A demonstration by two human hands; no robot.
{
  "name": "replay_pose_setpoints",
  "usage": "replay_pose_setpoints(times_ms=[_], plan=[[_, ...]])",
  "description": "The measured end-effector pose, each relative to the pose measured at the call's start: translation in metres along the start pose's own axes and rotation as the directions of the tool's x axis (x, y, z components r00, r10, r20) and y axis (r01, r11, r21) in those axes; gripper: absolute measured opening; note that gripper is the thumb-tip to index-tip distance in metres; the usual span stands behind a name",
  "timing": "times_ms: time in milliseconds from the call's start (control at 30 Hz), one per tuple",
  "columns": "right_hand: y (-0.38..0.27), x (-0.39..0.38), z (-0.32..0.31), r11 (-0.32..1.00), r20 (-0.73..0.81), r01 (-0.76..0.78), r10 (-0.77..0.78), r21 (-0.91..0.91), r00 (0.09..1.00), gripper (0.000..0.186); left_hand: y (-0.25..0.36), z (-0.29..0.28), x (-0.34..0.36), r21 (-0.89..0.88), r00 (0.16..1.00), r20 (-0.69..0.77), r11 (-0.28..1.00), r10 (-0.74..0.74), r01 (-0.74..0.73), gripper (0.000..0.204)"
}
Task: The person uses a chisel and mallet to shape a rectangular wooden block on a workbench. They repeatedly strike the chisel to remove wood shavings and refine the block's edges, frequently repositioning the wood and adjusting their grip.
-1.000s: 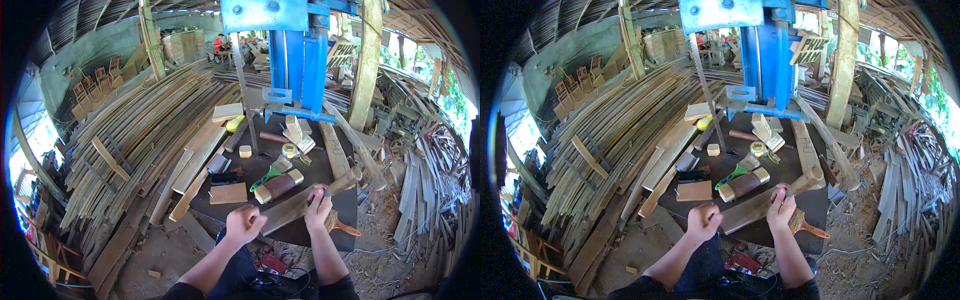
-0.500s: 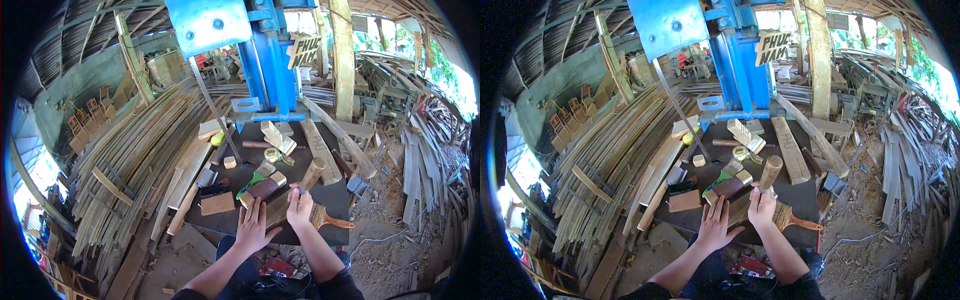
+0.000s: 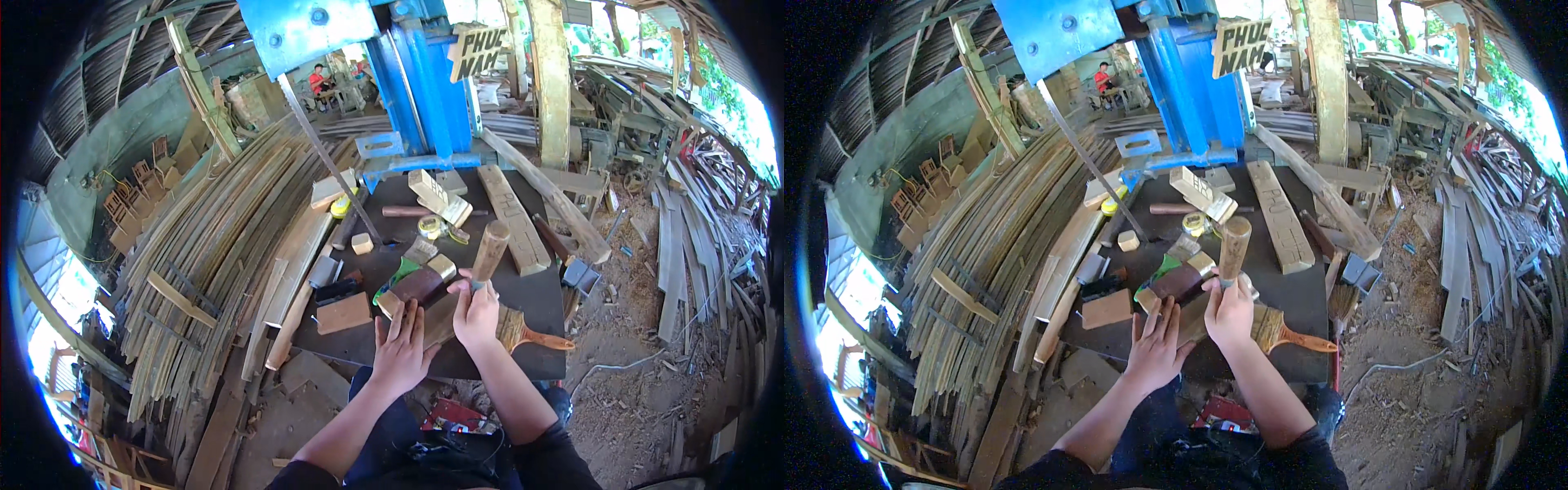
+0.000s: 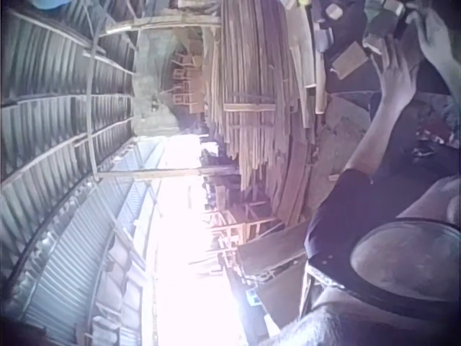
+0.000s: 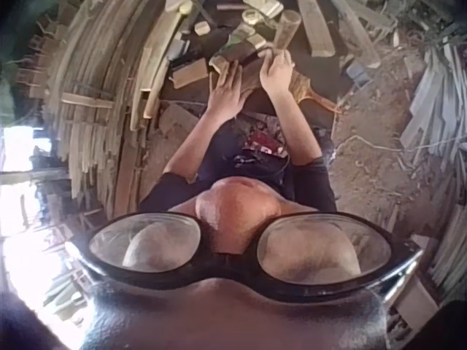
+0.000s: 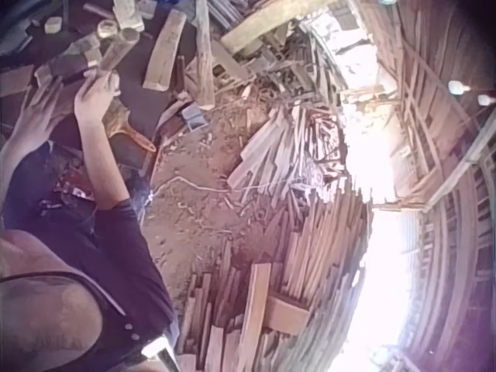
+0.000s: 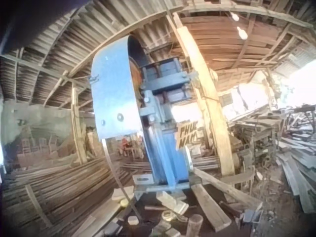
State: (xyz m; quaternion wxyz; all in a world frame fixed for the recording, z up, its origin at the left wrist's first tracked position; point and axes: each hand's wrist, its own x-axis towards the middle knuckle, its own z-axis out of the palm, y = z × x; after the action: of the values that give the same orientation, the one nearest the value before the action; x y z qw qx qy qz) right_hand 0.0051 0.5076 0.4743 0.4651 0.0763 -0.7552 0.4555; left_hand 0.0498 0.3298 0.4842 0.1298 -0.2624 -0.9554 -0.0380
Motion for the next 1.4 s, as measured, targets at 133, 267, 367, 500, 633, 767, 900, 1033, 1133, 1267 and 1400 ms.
replay_pose_setpoints(times_ms=[133, 267, 367, 500, 633, 767, 900, 1033, 1133, 1267, 1400], plan=[[-0.002, 0.000, 0.002, 0.998, 0.017, -0.053, 0.052, 0.025, 0.998, 0.026, -0.001, 0.000, 0.002, 0.019, 1.000, -0.001, 1.000, -0.008, 0.008, 0.073], [-0.003, -0.001, 0.004, 0.994, 0.041, -0.078, 0.075, 0.072, 0.996, 0.020, 0.000, -0.002, 0.001, 0.023, 1.000, 0.014, 1.000, -0.009, 0.008, 0.073], [0.000, -0.004, 0.005, 0.997, 0.040, -0.049, 0.047, 0.066, 0.998, 0.018, 0.001, -0.002, 0.002, 0.012, 0.999, 0.037, 1.000, -0.017, 0.017, 0.073], [-0.008, -0.004, 0.004, 0.986, 0.088, -0.119, 0.108, 0.121, 0.990, 0.017, 0.002, -0.008, -0.001, 0.061, 0.995, 0.089, 0.998, -0.034, 0.029, 0.073], [0.001, -0.006, 0.005, 0.974, 0.110, -0.173, 0.157, 0.148, 0.981, 0.017, 0.004, -0.005, 0.006, 0.002, 0.999, 0.044, 1.000, -0.011, 0.011, 0.072], [0.008, -0.007, 0.004, 0.975, 0.112, -0.173, 0.158, 0.139, 0.981, 0.017, 0.011, -0.010, 0.001, 0.025, 0.997, -0.025, 0.997, 0.071, -0.071, 0.059], [0.001, -0.007, 0.009, 0.980, 0.116, -0.127, 0.110, 0.155, 0.987, 0.017, -0.013, -0.015, -0.021, -0.081, 0.915, -0.234, 0.931, 0.329, -0.355, 0.038], [0.009, -0.012, 0.007, 0.987, 0.100, -0.129, 0.120, 0.092, 0.988, 0.015, -0.037, -0.025, -0.036, -0.558, 0.968, -0.231, 0.828, -0.102, -0.046, 0.032], [0.002, -0.010, 0.009, 0.978, 0.068, -0.168, 0.160, 0.127, 0.985, 0.013, -0.056, -0.036, -0.043, -0.481, 0.912, -0.353, 0.876, -0.210, 0.016, 0.012], [-0.010, -0.003, 0.005, 0.957, 0.125, -0.226, 0.206, 0.180, 0.971, 0.014, -0.082, -0.033, -0.055, -0.526, 0.897, -0.381, 0.851, -0.224, -0.011, 0.034], [-0.003, -0.011, 0.008, 0.965, 0.135, -0.184, 0.160, 0.187, 0.978, 0.021, -0.053, -0.042, -0.053, -0.364, 0.917, -0.253, 0.909, -0.308, 0.204, 0.036]])
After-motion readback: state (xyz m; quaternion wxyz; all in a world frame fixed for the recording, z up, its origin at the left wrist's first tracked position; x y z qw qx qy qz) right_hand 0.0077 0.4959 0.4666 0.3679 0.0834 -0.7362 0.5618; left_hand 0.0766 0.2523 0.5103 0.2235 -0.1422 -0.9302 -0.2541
